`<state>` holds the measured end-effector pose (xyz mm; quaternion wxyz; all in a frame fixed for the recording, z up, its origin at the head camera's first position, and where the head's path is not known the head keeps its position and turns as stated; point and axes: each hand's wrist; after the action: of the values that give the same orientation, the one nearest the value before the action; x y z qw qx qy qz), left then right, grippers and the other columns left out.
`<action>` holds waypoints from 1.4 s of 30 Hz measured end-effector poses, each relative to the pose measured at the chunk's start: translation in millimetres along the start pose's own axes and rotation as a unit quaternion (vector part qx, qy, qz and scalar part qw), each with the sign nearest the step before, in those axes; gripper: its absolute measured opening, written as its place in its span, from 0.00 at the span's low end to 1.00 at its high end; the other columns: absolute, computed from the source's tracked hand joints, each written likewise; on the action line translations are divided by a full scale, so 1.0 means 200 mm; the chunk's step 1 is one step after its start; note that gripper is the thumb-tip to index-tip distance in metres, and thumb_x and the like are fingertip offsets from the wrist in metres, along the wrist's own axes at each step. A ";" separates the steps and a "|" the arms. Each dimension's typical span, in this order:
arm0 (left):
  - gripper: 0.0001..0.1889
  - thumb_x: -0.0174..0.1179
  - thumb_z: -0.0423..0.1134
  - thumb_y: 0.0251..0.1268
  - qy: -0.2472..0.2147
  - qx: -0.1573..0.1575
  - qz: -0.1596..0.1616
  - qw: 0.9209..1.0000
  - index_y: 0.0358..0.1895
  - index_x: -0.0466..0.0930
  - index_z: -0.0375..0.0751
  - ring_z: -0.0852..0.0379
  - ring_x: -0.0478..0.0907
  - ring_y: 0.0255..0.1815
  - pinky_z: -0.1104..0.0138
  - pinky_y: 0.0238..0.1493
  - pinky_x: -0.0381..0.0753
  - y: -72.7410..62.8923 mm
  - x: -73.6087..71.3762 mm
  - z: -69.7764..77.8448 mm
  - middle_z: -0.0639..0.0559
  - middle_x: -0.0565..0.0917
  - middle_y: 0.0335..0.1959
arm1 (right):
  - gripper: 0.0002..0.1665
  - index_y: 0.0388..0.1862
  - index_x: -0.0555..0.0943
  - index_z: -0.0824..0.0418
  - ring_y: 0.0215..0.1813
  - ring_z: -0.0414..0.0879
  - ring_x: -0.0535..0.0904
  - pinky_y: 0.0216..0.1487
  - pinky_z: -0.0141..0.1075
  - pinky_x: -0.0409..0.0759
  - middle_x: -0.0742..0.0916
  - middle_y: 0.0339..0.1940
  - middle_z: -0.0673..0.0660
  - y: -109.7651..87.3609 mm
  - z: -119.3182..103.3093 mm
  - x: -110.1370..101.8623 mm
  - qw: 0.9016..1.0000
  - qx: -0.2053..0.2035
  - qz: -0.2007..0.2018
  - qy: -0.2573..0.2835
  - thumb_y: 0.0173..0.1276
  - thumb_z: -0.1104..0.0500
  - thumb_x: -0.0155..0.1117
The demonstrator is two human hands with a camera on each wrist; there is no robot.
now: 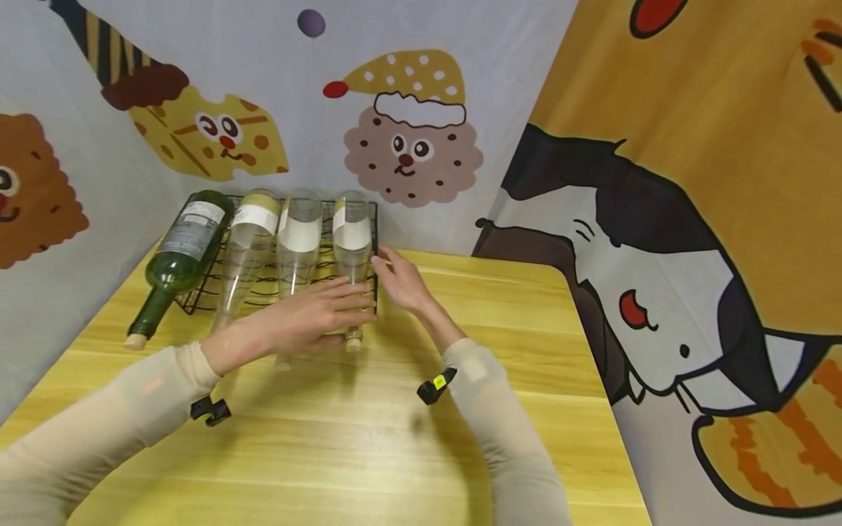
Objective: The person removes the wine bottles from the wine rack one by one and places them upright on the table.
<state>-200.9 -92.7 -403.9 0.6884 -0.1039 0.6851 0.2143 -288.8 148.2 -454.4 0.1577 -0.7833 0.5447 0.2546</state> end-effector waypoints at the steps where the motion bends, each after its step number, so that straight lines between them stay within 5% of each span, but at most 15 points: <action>1: 0.31 0.78 0.41 0.74 0.004 0.003 0.002 1.000 0.78 0.82 0.41 0.38 0.71 0.88 0.39 0.94 0.65 0.00 0.00 0.00 0.41 0.81 0.81 | 0.39 0.92 0.65 0.56 0.83 0.68 0.77 0.85 0.63 0.79 0.76 0.88 0.64 0.00 0.00 0.00 1.000 -0.001 0.002 0.000 0.95 0.37 0.45; 21: 0.24 0.77 0.36 0.72 0.078 0.050 0.070 0.993 0.69 0.88 0.42 0.40 0.83 0.79 0.43 0.86 0.78 0.02 0.00 -0.02 0.43 0.89 0.72 | 0.36 0.89 0.69 0.61 0.80 0.67 0.82 0.82 0.62 0.83 0.79 0.85 0.66 0.01 0.01 0.01 1.000 -0.022 0.005 0.021 0.95 0.42 0.46; 34: 0.30 0.76 0.23 0.64 0.152 0.086 0.106 0.979 0.70 0.87 0.42 0.44 0.85 0.76 0.48 0.85 0.81 -0.01 0.00 -0.01 0.46 0.90 0.71 | 0.35 0.89 0.70 0.62 0.74 0.67 0.86 0.77 0.58 0.89 0.81 0.83 0.68 0.02 0.02 0.01 0.999 -0.037 0.010 0.035 0.96 0.44 0.47; 42: 0.31 0.75 0.21 0.62 0.156 0.089 0.117 0.977 0.70 0.86 0.41 0.43 0.85 0.76 0.47 0.84 0.82 -0.03 0.00 -0.01 0.46 0.90 0.71 | 0.36 0.90 0.68 0.64 0.78 0.66 0.84 0.76 0.55 0.90 0.78 0.85 0.68 0.01 0.01 0.01 0.998 -0.031 0.008 0.048 0.97 0.44 0.46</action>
<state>-199.2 -98.7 -404.1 0.5499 0.0062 0.8077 0.2127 -290.7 147.8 -457.7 0.1049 -0.7950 0.5493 0.2350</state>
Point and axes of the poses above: each hand's wrist, its own y-axis towards the middle knuckle, its own x-axis out of the palm, z = x × y
